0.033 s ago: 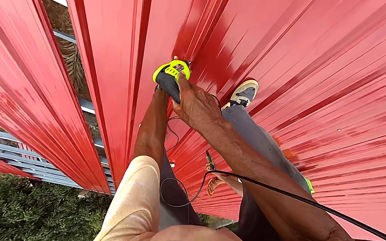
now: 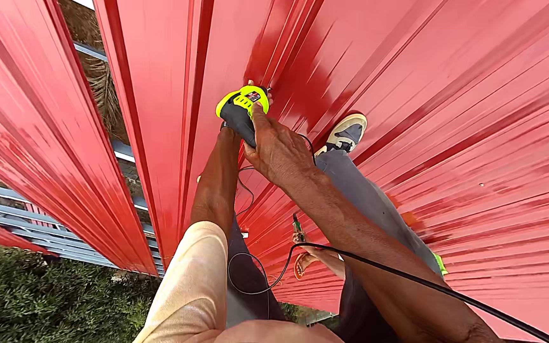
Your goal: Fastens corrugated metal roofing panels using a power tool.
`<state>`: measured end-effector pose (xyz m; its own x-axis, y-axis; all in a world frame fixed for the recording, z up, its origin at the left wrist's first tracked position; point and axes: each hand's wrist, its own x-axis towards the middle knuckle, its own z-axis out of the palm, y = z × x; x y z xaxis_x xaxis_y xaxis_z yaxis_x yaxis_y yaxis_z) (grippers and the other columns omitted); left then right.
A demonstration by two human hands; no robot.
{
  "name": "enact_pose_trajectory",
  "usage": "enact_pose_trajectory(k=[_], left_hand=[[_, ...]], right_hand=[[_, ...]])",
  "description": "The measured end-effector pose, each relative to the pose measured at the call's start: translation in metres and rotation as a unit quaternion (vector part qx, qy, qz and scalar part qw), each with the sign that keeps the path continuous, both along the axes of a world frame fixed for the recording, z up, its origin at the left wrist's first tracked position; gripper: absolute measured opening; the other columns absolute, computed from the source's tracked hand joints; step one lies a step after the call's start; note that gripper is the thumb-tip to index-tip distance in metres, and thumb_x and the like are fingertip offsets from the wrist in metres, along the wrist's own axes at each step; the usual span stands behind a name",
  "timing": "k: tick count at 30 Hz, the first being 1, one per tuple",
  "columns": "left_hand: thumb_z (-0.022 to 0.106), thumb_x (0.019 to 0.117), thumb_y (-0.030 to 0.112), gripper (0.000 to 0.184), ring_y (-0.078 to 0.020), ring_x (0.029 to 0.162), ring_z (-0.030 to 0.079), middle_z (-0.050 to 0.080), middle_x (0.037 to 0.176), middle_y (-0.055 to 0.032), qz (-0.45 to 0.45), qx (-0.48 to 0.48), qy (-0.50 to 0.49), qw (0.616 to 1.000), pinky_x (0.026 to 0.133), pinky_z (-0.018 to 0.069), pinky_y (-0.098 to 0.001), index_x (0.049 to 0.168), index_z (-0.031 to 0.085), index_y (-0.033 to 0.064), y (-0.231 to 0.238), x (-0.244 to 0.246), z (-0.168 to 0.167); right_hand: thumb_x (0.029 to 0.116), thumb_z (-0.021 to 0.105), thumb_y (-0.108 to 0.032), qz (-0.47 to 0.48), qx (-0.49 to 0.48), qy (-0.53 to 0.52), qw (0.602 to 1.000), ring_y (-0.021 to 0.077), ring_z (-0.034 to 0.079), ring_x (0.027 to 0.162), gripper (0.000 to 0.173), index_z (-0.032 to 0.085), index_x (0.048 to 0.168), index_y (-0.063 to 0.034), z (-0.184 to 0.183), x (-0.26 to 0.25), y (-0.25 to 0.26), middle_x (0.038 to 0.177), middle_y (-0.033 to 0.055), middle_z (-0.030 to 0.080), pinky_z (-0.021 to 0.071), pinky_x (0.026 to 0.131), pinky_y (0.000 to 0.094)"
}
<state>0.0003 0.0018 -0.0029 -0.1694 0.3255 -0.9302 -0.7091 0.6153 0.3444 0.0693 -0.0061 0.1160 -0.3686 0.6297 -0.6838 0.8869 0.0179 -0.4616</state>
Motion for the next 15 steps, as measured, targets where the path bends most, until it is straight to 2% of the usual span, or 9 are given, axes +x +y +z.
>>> enact_pose_trajectory(k=[2,4,5,7,8,10,12,13,15], left_hand=[[0.015,0.1125,0.016,0.042,-0.0261,0.114,0.066,0.062,0.133,-0.018,-0.029,0.045,-0.014,0.998,0.086,0.055,-0.0336,0.144,0.041,0.0058,0.0,-0.001,-0.004],[0.015,0.1108,0.012,0.041,-0.0195,0.099,0.067,0.064,0.129,-0.0154,-0.067,0.064,-0.002,0.996,0.07,0.0528,-0.0261,0.139,0.045,0.0055,-0.003,0.0,-0.004],[0.015,0.1091,0.01,0.043,-0.0152,0.097,0.065,0.062,0.131,-0.0133,-0.098,0.087,0.0,0.991,0.072,0.0511,-0.0237,0.139,0.045,0.0038,-0.005,-0.001,-0.002],[0.021,0.1096,0.01,0.039,-0.0135,0.1,0.065,0.062,0.132,-0.0126,-0.157,0.129,0.021,0.979,0.081,0.0522,-0.0236,0.137,0.047,0.0003,-0.009,-0.002,0.002],[0.022,0.1093,0.008,0.039,-0.016,0.104,0.065,0.063,0.131,-0.0156,-0.167,0.151,0.037,0.974,0.087,0.0527,-0.026,0.136,0.048,-0.0036,-0.011,-0.002,0.003],[0.026,0.1082,0.007,0.039,-0.0171,0.106,0.066,0.064,0.128,-0.0178,-0.207,0.184,0.065,0.959,0.09,0.0524,-0.0267,0.136,0.047,-0.009,-0.013,-0.004,0.004],[0.03,0.107,0.007,0.033,-0.0174,0.094,0.066,0.067,0.117,-0.0177,-0.187,0.173,0.093,0.963,0.083,0.0531,-0.0272,0.127,0.051,-0.009,-0.01,0.003,0.003],[0.031,0.1072,0.008,0.032,-0.0154,0.091,0.065,0.067,0.116,-0.0163,-0.208,0.166,0.095,0.959,0.081,0.0528,-0.0258,0.127,0.051,-0.0084,-0.009,0.003,0.003],[0.034,0.1074,0.013,0.037,-0.0092,0.097,0.065,0.066,0.126,-0.0126,-0.308,0.161,0.085,0.934,0.081,0.0524,-0.0224,0.135,0.048,-0.0072,-0.005,-0.006,0.001]], right_hand=[[0.096,0.066,-0.03,-0.002,-0.005,0.003,1.0,0.0338,0.07,0.083,0.073,0.035,0.156,-0.0018,-0.002,0.002,0.001,0.106,0.0189,0.067,0.0579,0.065,0.0483],[0.0971,0.064,-0.031,0.002,-0.014,0.001,1.0,0.033,0.07,0.084,0.073,0.034,0.157,-0.0021,-0.002,0.004,0.001,0.107,0.0185,0.067,0.0578,0.065,0.0477],[0.0973,0.063,-0.031,0.004,-0.016,0.001,1.0,0.0323,0.07,0.084,0.073,0.034,0.157,-0.0024,-0.003,0.006,0.002,0.107,0.018,0.067,0.0579,0.065,0.0472],[0.0969,0.064,-0.032,0.006,-0.018,0.003,1.0,0.0318,0.071,0.084,0.073,0.034,0.157,-0.0032,-0.003,0.01,0.002,0.11,0.0172,0.067,0.0583,0.065,0.0464],[0.097,0.064,-0.031,0.003,-0.018,0.005,1.0,0.0319,0.071,0.084,0.073,0.034,0.157,-0.0034,-0.003,0.013,0.001,0.112,0.0173,0.067,0.0584,0.066,0.0464],[0.0955,0.067,-0.028,-0.009,-0.013,0.012,1.0,0.0321,0.071,0.082,0.075,0.033,0.158,-0.0032,-0.001,0.016,0.0,0.111,0.0179,0.068,0.0583,0.064,0.0471],[0.0952,0.067,-0.028,-0.013,-0.005,0.012,1.0,0.0315,0.07,0.081,0.076,0.033,0.158,-0.003,-0.001,0.019,0.0,0.11,0.0177,0.068,0.058,0.064,0.0465],[0.0953,0.067,-0.029,-0.015,-0.006,0.013,1.0,0.0316,0.07,0.081,0.076,0.033,0.158,-0.0033,-0.001,0.02,-0.001,0.11,0.0176,0.068,0.0579,0.063,0.0469],[0.0944,0.067,-0.028,-0.016,-0.009,0.011,1.0,0.0314,0.07,0.08,0.077,0.032,0.158,-0.004,-0.002,0.023,-0.001,0.109,0.017,0.067,0.0575,0.063,0.0471]])
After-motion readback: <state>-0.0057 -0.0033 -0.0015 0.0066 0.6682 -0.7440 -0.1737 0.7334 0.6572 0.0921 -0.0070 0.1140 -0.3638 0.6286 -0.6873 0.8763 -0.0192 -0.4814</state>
